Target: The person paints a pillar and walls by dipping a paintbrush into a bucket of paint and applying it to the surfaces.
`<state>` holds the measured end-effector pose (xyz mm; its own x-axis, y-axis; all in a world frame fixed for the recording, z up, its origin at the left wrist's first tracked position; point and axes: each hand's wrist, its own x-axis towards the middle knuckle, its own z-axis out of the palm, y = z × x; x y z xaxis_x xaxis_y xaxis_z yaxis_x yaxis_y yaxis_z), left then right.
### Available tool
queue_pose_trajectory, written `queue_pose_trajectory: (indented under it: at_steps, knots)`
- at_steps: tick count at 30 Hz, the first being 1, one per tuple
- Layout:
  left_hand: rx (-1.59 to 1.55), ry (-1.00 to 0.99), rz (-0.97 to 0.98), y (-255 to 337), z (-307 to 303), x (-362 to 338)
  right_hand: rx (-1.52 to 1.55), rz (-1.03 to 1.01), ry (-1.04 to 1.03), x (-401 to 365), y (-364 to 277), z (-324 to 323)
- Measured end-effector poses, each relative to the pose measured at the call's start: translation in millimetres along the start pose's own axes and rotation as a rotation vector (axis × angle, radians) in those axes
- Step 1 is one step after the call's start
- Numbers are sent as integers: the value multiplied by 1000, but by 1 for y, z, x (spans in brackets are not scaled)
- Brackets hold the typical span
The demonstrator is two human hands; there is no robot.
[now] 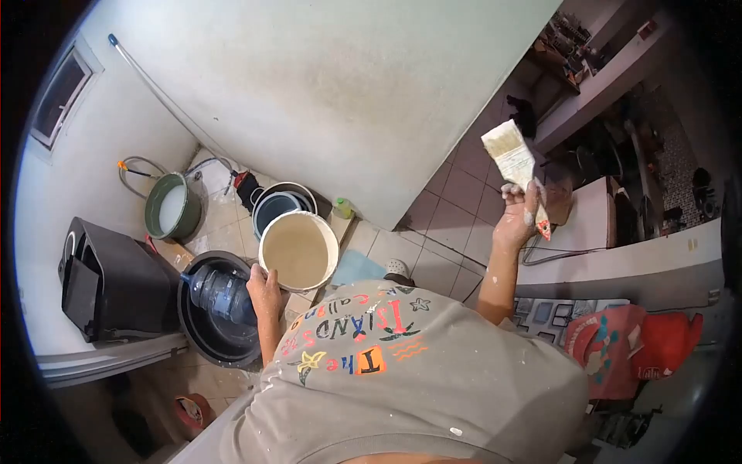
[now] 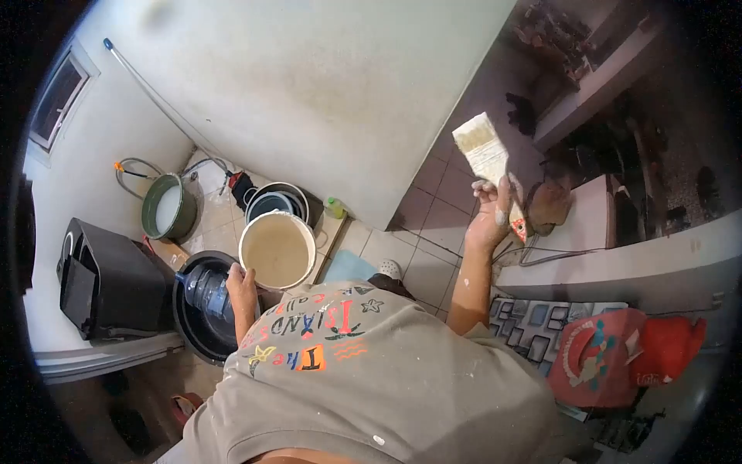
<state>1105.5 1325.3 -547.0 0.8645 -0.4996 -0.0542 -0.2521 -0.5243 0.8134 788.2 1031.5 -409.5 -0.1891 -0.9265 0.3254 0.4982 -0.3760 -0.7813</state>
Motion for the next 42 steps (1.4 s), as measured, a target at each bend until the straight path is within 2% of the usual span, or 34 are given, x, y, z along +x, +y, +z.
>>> queue_pose_trajectory:
  at_steps: [1, 2, 4, 5, 6, 7, 8, 9, 11, 13, 15, 16, 17, 19, 20, 21, 23, 24, 25, 27, 28, 29, 31, 32, 33, 34, 35, 36, 37, 39, 41, 42]
  knots:
    - [11, 15, 3, 11, -1, 0, 2, -1, 5, 3, -4, 3]
    - [-37, -9, -36, -10, 7, 9, -102, -65, 2, 5, -8, 6]
    - [-52, -8, -42, 12, 5, 5, -317, -188, -55, 9, -14, 6]
    - [-71, -7, -54, 24, 6, 4, -302, -193, -40, 11, -17, 7]
    - [-137, 22, 14, 17, 14, 6, -447, -247, -87, 13, -20, 6]
    - [-77, 8, -23, 0, 22, 11, -591, -295, -128, 15, -20, 2]
    - [-85, 39, 64, 5, 25, 8, -702, -322, -134, 19, -18, -7]
    - [-89, 66, 155, 12, 30, 4, -675, -320, -101, 22, -13, -13]
    - [-2, 46, 46, 5, 37, 3, -693, -475, -117, 30, -1, -22]
    - [-138, 48, 14, -16, 54, 5, -527, -411, -14, 29, 1, -16]
    - [18, 5, -1, 30, 51, -10, -231, -288, 78, 39, 3, -16]
    - [-60, 1, -59, 51, 56, -18, -130, -191, 100, 47, 2, -20]
    - [-47, 15, -54, 68, 61, -24, -114, -180, 105, 57, 6, -26]
    - [-129, 1, -133, 93, 74, -32, 238, 70, 146, 76, 13, -40]
    - [-272, -29, -281, 95, 82, -32, 408, 195, 164, 85, 17, -47]
    - [-265, -25, -288, 80, 92, -26, 407, 205, 166, 93, 19, -53]
    - [-94, -6, -169, 39, 106, -15, 520, 393, 179, 102, 23, -64]
    - [5, 7, -117, 89, 111, -30, 509, 411, 178, 107, 25, -72]
    - [-39, 10, -135, 118, 119, -41, 529, 457, 203, 111, 27, -82]
    - [-177, 9, -171, 56, 139, -27, 574, 542, 246, 118, 33, -96]
    - [-169, -22, -139, 32, 145, -19, 523, 557, 341, 122, 25, -89]
    - [-174, -5, -162, 37, 149, -26, 513, 579, 324, 123, 28, -94]
    - [-223, -49, -260, 78, 155, -35, 470, 534, 157, 122, 33, -107]
    - [-254, -62, -275, 109, 157, -43, 350, 571, 299, 124, 28, -102]
    - [-287, -74, -292, 130, 157, -50, 338, 596, 266, 124, 30, -104]
    - [-169, -71, -219, 119, 159, -47, 381, 568, 125, 125, 32, -113]
    - [-183, -45, -243, 113, 162, -47, 428, 541, -12, 130, 36, -126]
    - [-248, -67, -295, 109, 163, -46, 620, 490, -233, 133, 55, -150]
    - [-315, -93, -340, 111, 165, -46, 612, 506, -260, 133, 43, -128]
    - [-336, -95, -364, 112, 167, -48, 247, 318, 399, 128, 22, -85]
    - [-351, -112, -352, 106, 167, -45, 147, 297, 330, 120, 24, -97]
    - [-368, -122, -386, 109, 169, -48, 8, 279, 226, 116, 21, -103]
